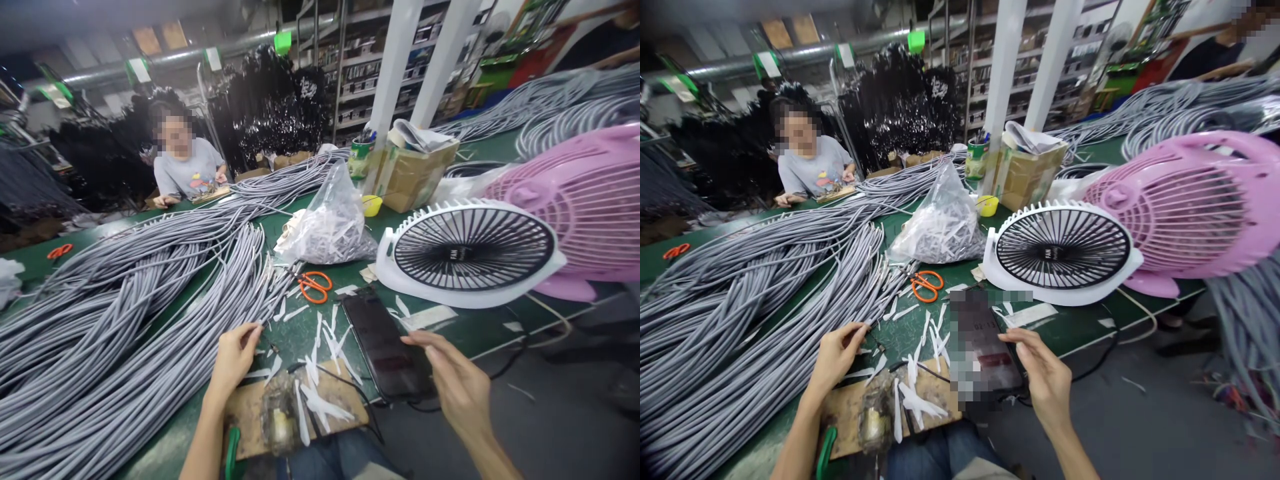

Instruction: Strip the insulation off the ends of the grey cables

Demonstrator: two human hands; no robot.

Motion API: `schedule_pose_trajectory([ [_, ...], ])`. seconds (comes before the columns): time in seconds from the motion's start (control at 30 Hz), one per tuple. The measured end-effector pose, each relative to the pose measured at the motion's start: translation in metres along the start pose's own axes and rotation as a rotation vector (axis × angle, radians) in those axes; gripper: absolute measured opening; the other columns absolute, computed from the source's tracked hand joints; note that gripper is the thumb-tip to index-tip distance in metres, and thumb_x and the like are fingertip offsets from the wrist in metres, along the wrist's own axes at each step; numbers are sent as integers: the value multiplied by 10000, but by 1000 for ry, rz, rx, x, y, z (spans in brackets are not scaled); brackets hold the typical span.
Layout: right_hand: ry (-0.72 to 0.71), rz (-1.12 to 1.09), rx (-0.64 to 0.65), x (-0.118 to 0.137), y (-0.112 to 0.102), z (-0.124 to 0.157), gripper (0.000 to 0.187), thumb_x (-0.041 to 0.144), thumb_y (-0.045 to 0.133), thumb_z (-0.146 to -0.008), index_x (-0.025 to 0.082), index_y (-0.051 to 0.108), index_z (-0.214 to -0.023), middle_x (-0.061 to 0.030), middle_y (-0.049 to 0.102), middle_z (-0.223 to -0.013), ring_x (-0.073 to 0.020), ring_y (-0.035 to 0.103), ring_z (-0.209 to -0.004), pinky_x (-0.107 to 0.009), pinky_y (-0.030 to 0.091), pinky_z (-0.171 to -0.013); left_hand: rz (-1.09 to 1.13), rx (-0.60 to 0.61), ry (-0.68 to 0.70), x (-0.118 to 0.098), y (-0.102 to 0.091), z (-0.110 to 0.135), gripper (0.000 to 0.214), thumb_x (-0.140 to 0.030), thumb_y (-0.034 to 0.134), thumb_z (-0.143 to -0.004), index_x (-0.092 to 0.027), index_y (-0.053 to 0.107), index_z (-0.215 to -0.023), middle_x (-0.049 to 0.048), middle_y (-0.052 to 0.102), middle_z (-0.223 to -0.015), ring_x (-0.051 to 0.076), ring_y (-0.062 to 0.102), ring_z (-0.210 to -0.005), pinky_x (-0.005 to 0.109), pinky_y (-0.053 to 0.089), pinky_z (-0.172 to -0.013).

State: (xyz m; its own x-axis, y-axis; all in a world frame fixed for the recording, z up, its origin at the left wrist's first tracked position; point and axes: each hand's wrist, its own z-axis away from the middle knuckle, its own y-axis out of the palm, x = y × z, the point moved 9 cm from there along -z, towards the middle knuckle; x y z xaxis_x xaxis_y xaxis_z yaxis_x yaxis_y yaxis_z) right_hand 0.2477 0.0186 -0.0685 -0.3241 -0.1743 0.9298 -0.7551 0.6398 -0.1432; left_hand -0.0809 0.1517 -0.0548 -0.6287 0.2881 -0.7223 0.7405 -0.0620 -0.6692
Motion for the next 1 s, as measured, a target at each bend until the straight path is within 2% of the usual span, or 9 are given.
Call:
schedule_pose_trajectory([
  [0.33,-42,-38,-29,0,-3,0,207,384,544,-781,207,650,-768,-67,661,-759,-248,613,-861,-366,486,-766,0,14,3,1,1,0,330,-396,462,-813,-150,682,-808,14,626,-568,141,572,-476,207,440,-482],
  [0.6,-177,10,-34,11,-4,8,244,308,515,-815,217,615,-612,-42,606,-601,-210,591,-719,-321,474,-628,-1,35,-12,6,4,0,351,-415,464,-815,-139,680,-833,32,653,-633,151,591,-520,214,463,-503],
  [0.83,-180,69,-16,7,-7,11,278,333,496,-826,208,627,-615,-58,616,-634,-219,599,-732,-329,472,-619,-19,32,-9,3,2,-2,375,-432,461,-801,-133,687,-817,28,640,-574,147,574,-476,213,451,-477],
  [1.0,-248,56,0,13,-6,11,244,263,481,-843,210,640,-665,-49,630,-663,-201,603,-745,-300,469,-614,-7,26,-42,6,1,-3,394,-449,469,-782,-124,686,-829,43,664,-610,157,587,-485,228,473,-485],
])
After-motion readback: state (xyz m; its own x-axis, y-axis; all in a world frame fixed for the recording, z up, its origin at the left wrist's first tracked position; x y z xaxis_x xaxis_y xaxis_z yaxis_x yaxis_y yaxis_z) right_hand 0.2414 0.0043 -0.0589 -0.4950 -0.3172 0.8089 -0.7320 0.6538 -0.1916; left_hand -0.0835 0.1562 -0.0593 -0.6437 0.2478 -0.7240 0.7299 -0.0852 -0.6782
